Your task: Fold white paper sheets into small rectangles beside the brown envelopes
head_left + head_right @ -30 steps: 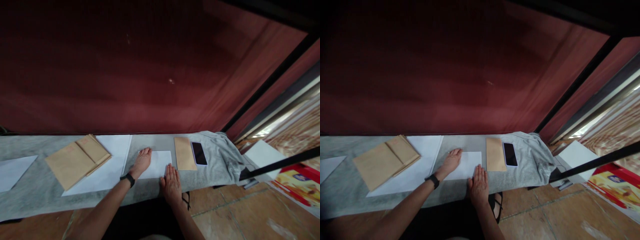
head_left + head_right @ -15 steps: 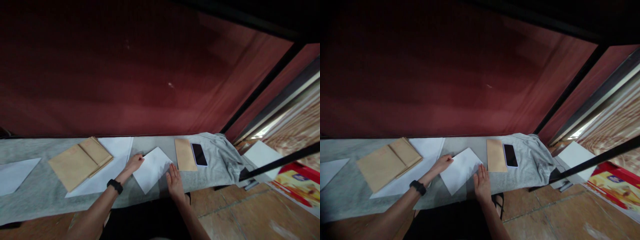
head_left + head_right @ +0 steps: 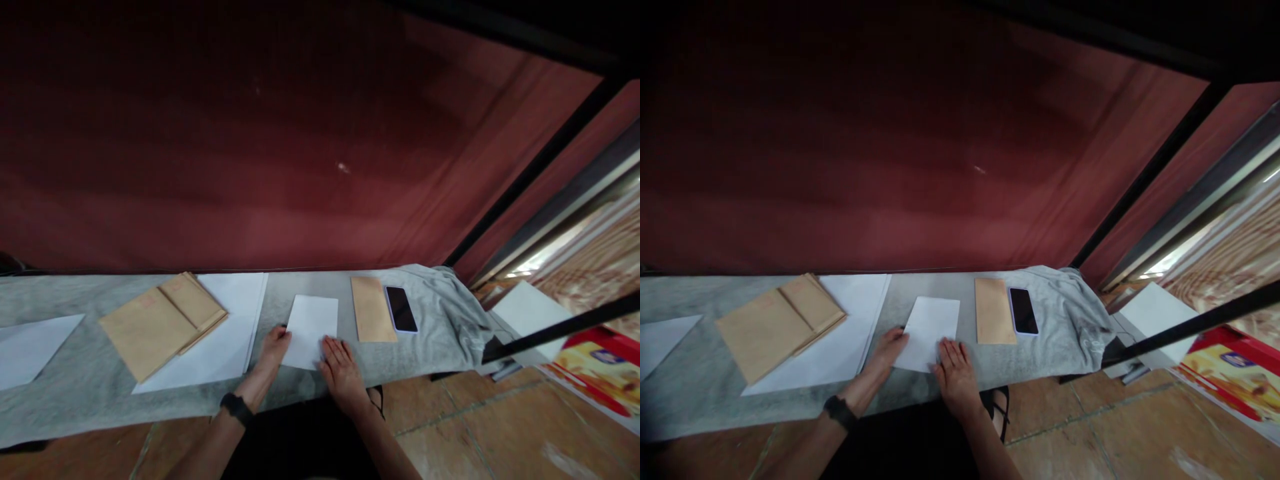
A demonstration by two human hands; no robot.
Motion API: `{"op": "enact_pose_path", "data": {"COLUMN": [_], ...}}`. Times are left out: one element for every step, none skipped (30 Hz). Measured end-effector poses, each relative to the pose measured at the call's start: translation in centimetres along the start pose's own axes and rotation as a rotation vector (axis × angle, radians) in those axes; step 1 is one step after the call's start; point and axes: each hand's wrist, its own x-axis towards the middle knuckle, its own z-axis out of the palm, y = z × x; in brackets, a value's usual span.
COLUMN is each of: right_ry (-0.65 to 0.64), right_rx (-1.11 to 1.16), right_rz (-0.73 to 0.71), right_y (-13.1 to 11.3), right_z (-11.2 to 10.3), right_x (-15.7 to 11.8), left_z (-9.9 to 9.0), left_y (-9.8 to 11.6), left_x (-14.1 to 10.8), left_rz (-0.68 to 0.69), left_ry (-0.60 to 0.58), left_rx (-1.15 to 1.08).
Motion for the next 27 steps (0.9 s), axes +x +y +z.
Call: {"op": "enact_pose_path", "data": {"right_ry": [-0.008,-0.015,-0.021,-0.027,-0.031,-0.035,-0.040,-0.045,-0.049,-0.053,-0.055,-0.052,-0.047,-0.039,-0.031,-0.022,-0.014,-0.008,-0.004,-0.001,0.004,0.010,0.015,0.017,0.016,0.007,-0.003], "right_rx": [-0.010,-0.018,-0.026,-0.033,-0.039,-0.045,-0.052,-0.059,-0.065,-0.071,-0.076,-0.081,-0.086,-0.090,-0.092,-0.092,-0.090,-0.086,-0.079,-0.071,-0.064,-0.059,-0.054,-0.048,-0.041,-0.031,-0.020], "right_rz": [0.005,0.010,0.016,0.025,0.036,0.048,0.055,0.056,0.052,0.044,0.039,0.042,0.052,0.067,0.081,0.093,0.102,0.109,0.118,0.131,0.145,0.160,0.171,0.176,0.174,0.165,0.155], "right_y": [0.1,0.1,0.1,0.1,0.0,-0.1,-0.1,-0.2,-0.3,-0.3,-0.3,-0.3,-0.2,0.0,0.1,0.3,0.5,0.6,0.8,0.9,1.0,1.0,1.1,1.1,1.1,1.1,1.1], "right_z": [-0.2,-0.3,-0.3,-0.2,-0.1,0.1,0.3,0.5,0.6,0.8,0.8,0.8,0.8,0.7,0.5,0.4,0.4,0.3,0.3,0.4,0.5,0.6,0.8,0.9,1.1,1.3,1.5], "right_x": [-0.1,-0.2,-0.2,-0.2,-0.1,-0.1,0.0,0.0,0.1,0.1,0.0,0.0,-0.1,-0.3,-0.4,-0.6,-0.8,-1.0,-1.0,-1.0,-0.9,-0.6,-0.1,0.5,1.3,2.2,3.2], "left_z": [-0.2,-0.3,-0.4,-0.3,0.0,0.5,1.2,1.9,2.6,3.2,3.6,3.8,3.7,3.4,3.0,2.4,1.8,1.2,0.8,0.4,0.3,0.3,0.5,0.9,1.4,2.1,2.7], "left_y": [0.1,0.3,0.5,0.6,0.7,0.8,0.7,0.6,0.4,0.1,-0.3,-0.8,-1.2,-1.7,-2.1,-2.5,-2.9,-3.2,-3.5,-3.7,-3.7,-3.7,-3.5,-3.1,-2.6,-2.0,-1.3], "left_x": [-0.2,-0.5,-0.9,-1.4,-2.0,-2.7,-3.4,-4.1,-4.6,-5.0,-5.2,-5.3,-5.2,-5.0,-4.8,-4.5,-4.2,-4.0,-3.8,-3.6,-3.4,-3.3,-3.1,-3.0,-2.7,-2.4,-1.9], "left_rz": [0.015,0.028,0.052,0.105,0.182,0.302,0.447,0.584,0.692,0.759,0.788,0.795,0.785,0.768,0.751,0.735,0.722,0.711,0.700,0.689,0.677,0.667,0.662,0.666,0.684,0.712,0.743], "left_ry": [0.018,0.040,0.068,0.097,0.122,0.140,0.135,0.106,0.065,0.035,0.023,0.024,0.037,0.055,0.072,0.089,0.103,0.113,0.123,0.133,0.145,0.156,0.162,0.158,0.141,0.110,0.073], "left_rx": [0.031,0.051,0.078,0.122,0.176,0.264,0.361,0.449,0.529,0.589,0.634,0.668,0.690,0.706,0.716,0.722,0.723,0.722,0.718,0.713,0.707,0.704,0.701,0.700,0.698,0.697,0.696]}}
